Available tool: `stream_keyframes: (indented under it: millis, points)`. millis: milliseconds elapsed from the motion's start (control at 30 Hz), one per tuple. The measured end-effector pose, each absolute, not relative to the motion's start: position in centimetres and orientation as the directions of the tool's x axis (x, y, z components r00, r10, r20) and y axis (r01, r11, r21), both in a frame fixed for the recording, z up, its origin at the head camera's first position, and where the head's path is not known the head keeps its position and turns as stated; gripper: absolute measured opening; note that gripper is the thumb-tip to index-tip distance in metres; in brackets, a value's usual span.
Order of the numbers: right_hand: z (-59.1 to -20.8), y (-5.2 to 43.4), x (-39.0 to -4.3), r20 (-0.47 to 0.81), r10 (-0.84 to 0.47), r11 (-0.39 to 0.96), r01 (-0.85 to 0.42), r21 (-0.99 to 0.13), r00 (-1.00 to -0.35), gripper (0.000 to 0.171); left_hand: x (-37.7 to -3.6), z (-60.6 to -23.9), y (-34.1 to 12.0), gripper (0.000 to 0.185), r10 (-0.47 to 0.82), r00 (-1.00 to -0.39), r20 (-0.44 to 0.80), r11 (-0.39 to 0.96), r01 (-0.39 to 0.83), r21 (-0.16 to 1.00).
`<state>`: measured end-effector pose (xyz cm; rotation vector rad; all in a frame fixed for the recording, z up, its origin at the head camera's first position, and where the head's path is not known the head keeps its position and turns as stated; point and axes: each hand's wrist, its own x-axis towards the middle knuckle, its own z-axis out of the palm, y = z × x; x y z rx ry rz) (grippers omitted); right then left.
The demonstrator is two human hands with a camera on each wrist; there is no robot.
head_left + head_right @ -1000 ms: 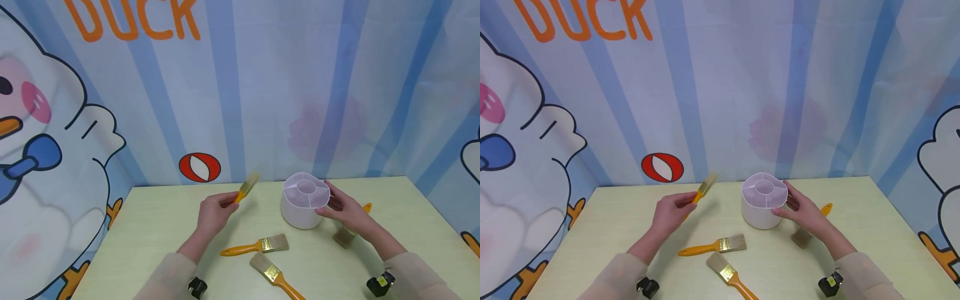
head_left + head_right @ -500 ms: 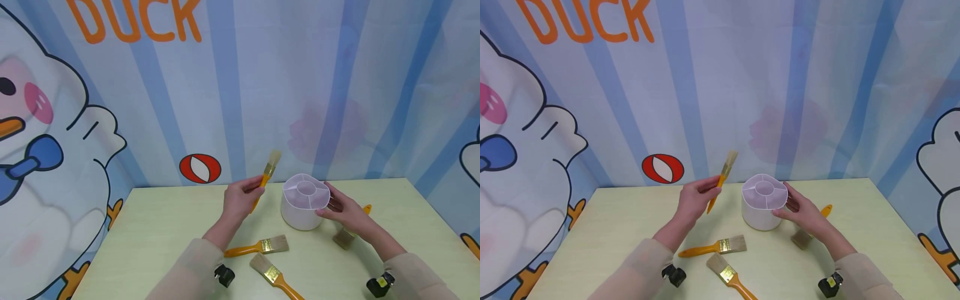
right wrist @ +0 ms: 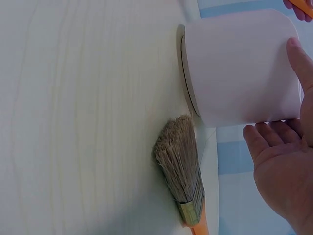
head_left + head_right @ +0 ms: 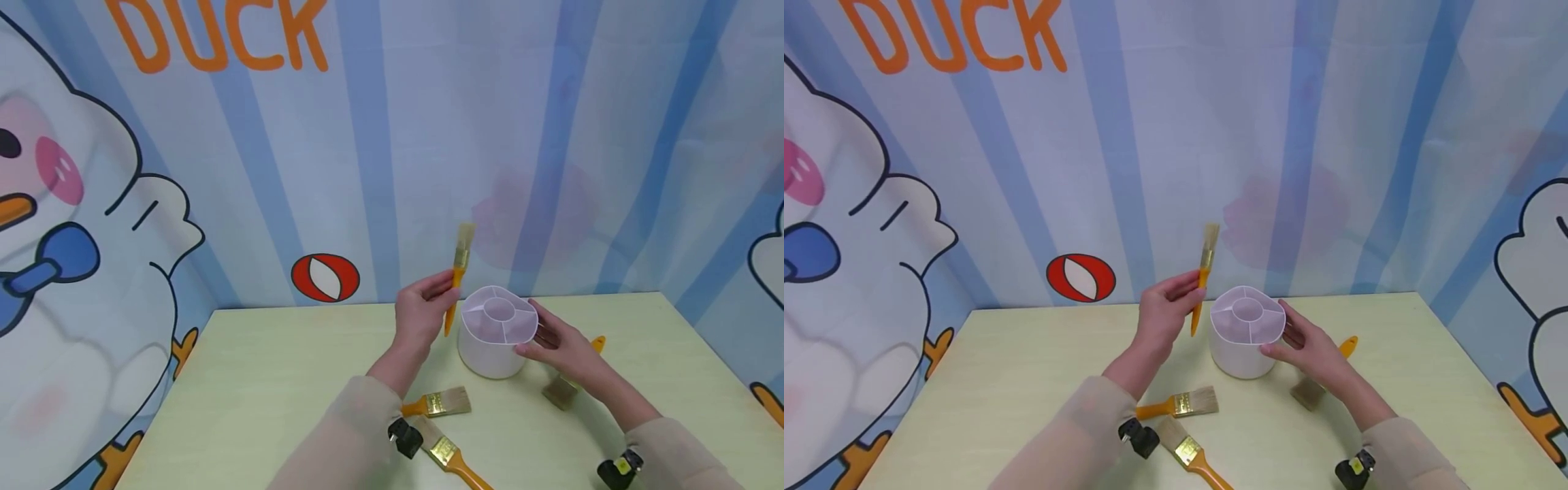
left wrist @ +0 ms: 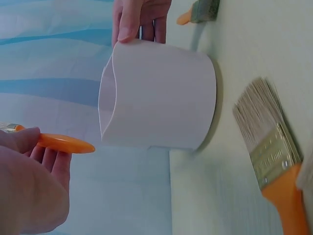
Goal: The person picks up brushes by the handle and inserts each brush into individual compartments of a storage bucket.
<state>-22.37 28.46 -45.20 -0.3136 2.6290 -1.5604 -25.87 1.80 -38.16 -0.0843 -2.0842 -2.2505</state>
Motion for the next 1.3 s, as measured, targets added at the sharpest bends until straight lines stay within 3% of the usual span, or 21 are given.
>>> stream_keyframes:
  millis: [333,633,1300]
  points:
    - [-45.4,28.4,-22.4,0.036,-0.197,0.46,-0.124,-0.879,-0.98,0.099,-26.1,-37.9,5.0,0.032,-0.004,-0.996,0.089,-0.193,0.088,0.977]
    - [-45.2,28.2,-22.2,0.047,-0.202,0.446,-0.135,-0.885,-0.978,0.099,-26.8,-38.2,6.4,0.03,-0.016,-0.993,0.113,-0.203,0.114,0.973]
    - [-45.2,28.4,-22.5,0.06,-0.221,0.421,-0.151,-0.894,-0.973,0.098,-26.1,-40.4,6.0,0.029,-0.008,-0.986,0.169,-0.065,0.169,0.984]
